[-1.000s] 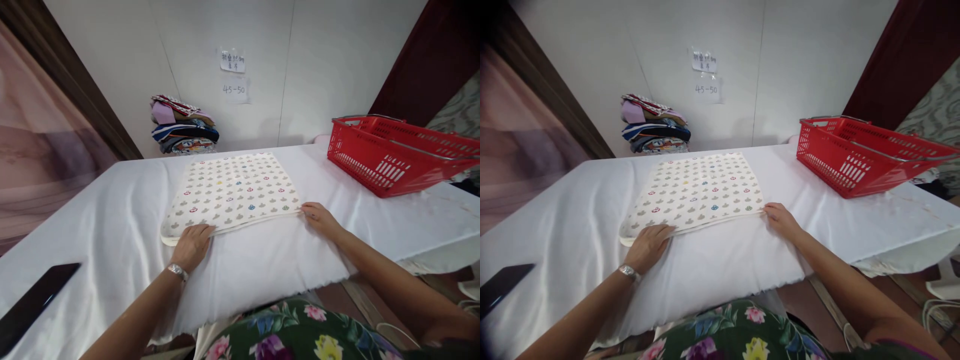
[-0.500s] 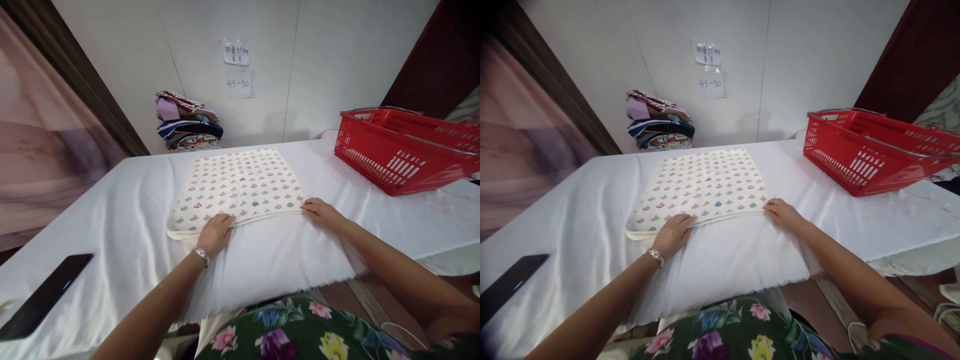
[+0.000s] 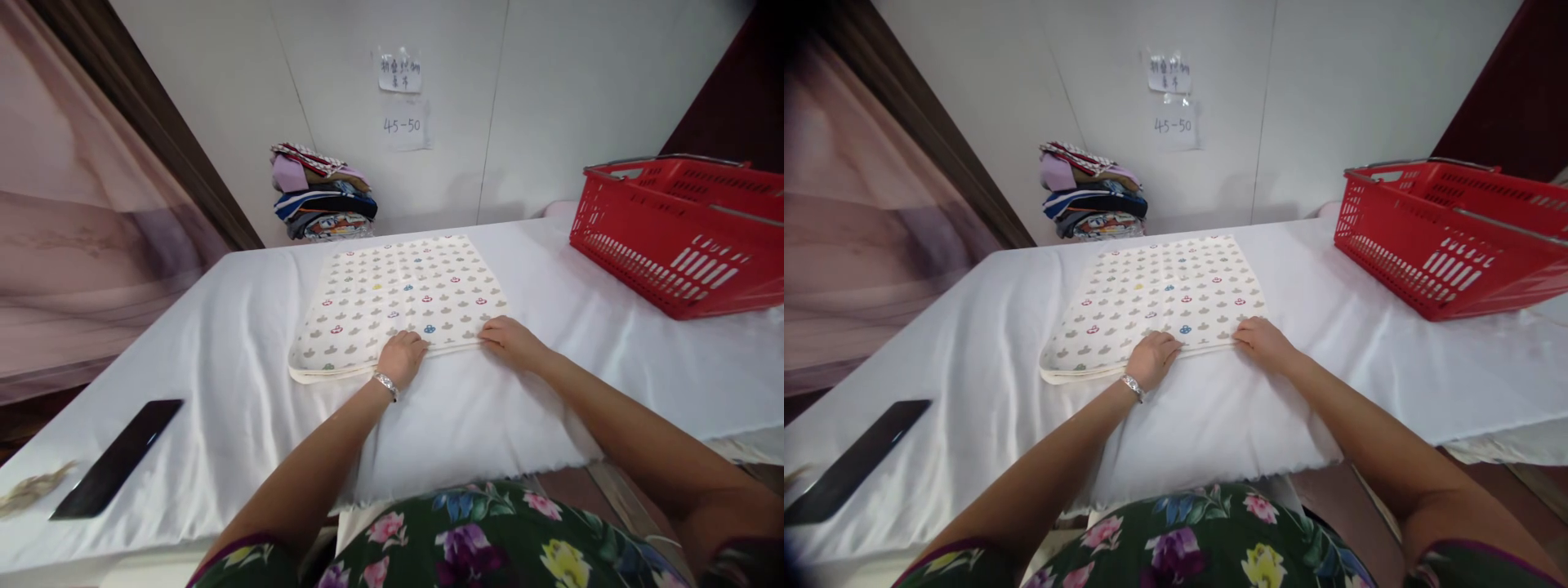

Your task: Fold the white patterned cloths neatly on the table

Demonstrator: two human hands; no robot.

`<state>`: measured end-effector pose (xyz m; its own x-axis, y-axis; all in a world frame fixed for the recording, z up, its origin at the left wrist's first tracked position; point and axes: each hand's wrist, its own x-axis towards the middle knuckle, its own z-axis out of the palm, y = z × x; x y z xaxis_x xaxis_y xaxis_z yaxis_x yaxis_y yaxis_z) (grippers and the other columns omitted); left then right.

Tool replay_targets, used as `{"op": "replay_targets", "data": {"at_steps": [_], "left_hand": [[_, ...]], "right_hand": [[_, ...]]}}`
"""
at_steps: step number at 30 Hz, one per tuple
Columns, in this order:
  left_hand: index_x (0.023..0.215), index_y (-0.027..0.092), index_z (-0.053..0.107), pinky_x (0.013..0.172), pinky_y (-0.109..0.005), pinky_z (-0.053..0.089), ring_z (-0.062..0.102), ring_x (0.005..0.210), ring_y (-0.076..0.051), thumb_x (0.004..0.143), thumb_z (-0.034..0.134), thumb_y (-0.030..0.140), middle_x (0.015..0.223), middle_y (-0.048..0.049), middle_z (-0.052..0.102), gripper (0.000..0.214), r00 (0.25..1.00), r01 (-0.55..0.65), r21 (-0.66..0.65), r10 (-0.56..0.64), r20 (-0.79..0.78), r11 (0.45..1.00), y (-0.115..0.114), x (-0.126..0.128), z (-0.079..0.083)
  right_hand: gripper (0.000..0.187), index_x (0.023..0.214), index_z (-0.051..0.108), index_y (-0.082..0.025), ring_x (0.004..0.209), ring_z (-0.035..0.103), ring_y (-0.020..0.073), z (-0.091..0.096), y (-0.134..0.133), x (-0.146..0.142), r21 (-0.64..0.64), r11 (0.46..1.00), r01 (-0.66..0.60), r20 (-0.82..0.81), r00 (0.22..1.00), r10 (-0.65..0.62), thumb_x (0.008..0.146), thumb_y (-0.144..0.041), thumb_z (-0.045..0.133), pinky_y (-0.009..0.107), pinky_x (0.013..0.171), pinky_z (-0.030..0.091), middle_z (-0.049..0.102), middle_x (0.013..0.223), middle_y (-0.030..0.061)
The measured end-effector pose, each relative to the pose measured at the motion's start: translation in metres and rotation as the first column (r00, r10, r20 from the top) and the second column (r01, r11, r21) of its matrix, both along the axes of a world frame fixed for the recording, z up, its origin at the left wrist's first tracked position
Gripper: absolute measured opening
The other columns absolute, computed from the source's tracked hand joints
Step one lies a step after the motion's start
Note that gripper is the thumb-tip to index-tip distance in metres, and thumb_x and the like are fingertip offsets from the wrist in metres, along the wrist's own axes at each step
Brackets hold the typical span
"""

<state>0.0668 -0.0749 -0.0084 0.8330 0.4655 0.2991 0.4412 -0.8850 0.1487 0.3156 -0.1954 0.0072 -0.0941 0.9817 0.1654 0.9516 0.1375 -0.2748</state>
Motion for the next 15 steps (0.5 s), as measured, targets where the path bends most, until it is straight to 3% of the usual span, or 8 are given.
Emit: {"op": "replay_targets", "data": {"at_steps": [7, 10, 15], "left_hand": [[0.094, 0.020, 0.062, 0.074, -0.030, 0.041, 0.050, 0.082, -0.017, 0.091, 0.039, 0.022, 0.089, -0.0045, 0.061, 0.023, 1.000, -0.023, 0.040, 0.023, -0.003, 0.999, 0.003, 0.002, -0.003], [0.091, 0.019, 0.062, 0.074, -0.030, 0.041, 0.050, 0.082, -0.017, 0.090, 0.040, 0.021, 0.089, -0.0045, 0.061, 0.022, 0.999, -0.036, 0.083, 0.038, -0.029, 0.996, 0.002, 0.004, -0.004], [0.091, 0.020, 0.060, 0.072, -0.031, 0.040, 0.051, 0.080, -0.018, 0.087, 0.042, 0.015, 0.087, -0.0050, 0.060, 0.019, 0.995, -0.035, 0.172, 0.049, -0.082, 0.984, -0.001, 0.005, -0.006]], "right_hand": [[0.030, 0.089, 0.066, -0.024, 0.090, 0.054, 0.0202, -0.006, 0.004, 0.001, 0.072, 0.997, 0.016, -0.105, 0.994, -0.008, 0.089, -0.028, 0.037, 0.035, 0.078, 0.045, 0.064, 0.093, 0.0038], [0.028, 0.091, 0.065, -0.025, 0.092, 0.054, 0.0208, -0.011, 0.000, -0.003, 0.159, 0.986, 0.056, -0.139, 0.990, -0.034, 0.090, -0.027, 0.037, 0.036, 0.079, 0.045, 0.064, 0.095, 0.0036], [0.028, 0.092, 0.065, -0.023, 0.089, 0.055, 0.0214, -0.022, 0.000, -0.005, 0.278, 0.960, 0.031, -0.092, 0.996, -0.006, 0.090, -0.026, 0.037, 0.037, 0.076, 0.046, 0.064, 0.093, 0.0056]]}}
